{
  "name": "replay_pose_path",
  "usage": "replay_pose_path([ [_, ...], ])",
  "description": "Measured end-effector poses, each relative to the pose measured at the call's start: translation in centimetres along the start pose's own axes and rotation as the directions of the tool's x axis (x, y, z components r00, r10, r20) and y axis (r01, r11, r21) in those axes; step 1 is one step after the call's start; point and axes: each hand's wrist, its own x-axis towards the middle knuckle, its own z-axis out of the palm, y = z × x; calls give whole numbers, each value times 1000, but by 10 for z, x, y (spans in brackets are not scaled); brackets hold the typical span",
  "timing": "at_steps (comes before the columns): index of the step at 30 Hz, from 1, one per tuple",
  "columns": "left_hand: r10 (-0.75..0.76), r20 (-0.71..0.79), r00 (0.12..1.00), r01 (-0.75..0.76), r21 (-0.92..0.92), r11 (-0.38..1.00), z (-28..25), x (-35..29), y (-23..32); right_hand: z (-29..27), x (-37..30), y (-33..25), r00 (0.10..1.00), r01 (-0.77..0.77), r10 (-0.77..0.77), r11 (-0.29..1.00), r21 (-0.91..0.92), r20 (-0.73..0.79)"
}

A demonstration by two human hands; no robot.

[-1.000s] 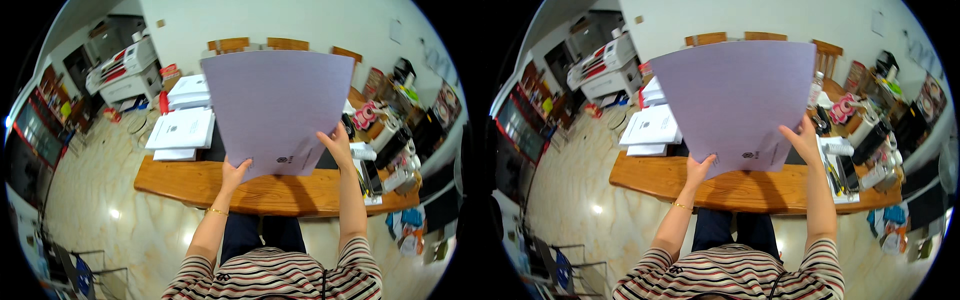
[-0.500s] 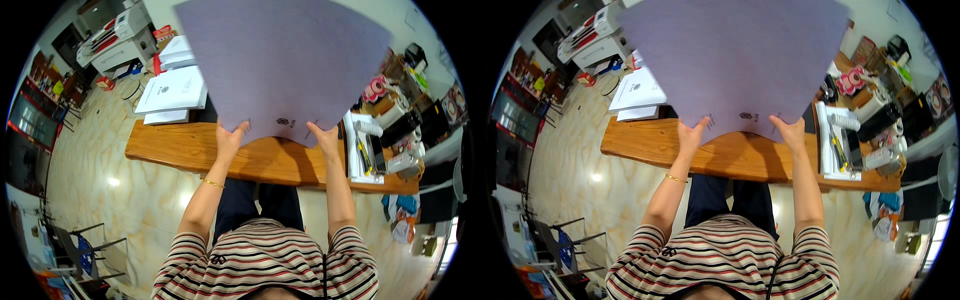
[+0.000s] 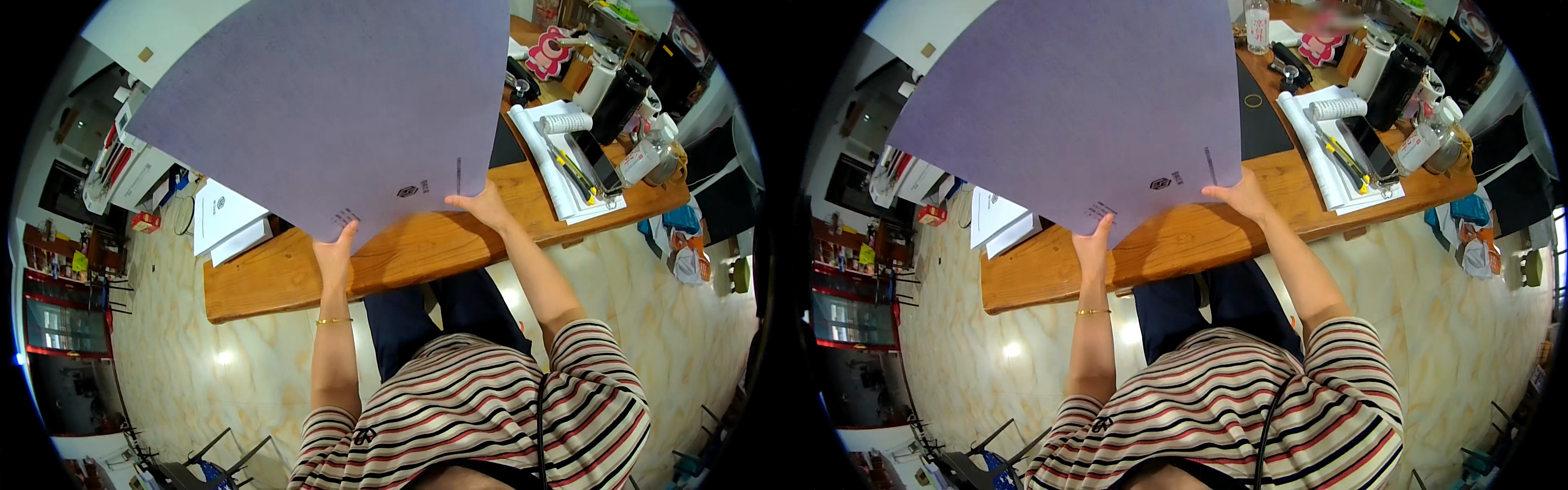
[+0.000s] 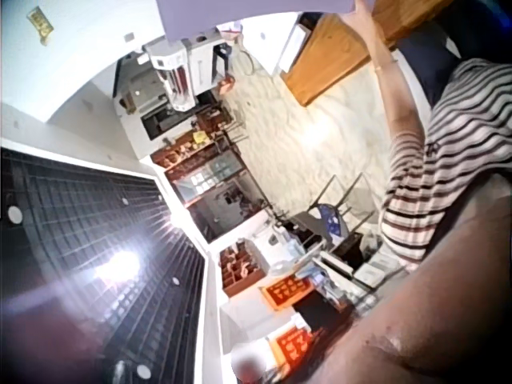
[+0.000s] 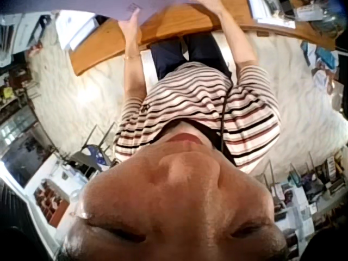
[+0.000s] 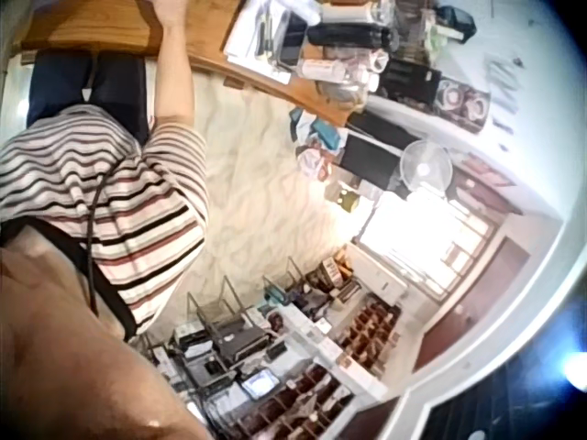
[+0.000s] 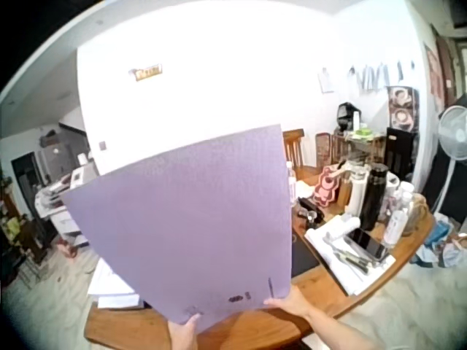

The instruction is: The person gathers printed sheets from a table, walks to a photocopier, places a sheet on the scanner, and operates the touchscreen to start copying. After the machine runs, the person retrieves the output and returns to the table to handle the copied pages.

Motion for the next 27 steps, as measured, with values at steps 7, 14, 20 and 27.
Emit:
replay_pose_path([
  [7, -87, -49, 995, 86, -28, 996, -3, -51, 16, -18, -39, -31, 983, -140, 146, 988, -63, 113],
  [14, -527, 84, 846, 533, -105, 840, 12, -139, 21, -52, -107, -41, 848, -469, 471, 880, -68, 241],
  [20, -639, 147, 755, 652, -262, 711, 18, -165, 21, -73, -134, -31, 782, -619, 590, 773, 137, 201],
  [27, -649, 162, 743, 663, -310, 682, 23, -173, 19, -9, -190, 5, 738, -357, 674, 384, 851, 5],
])
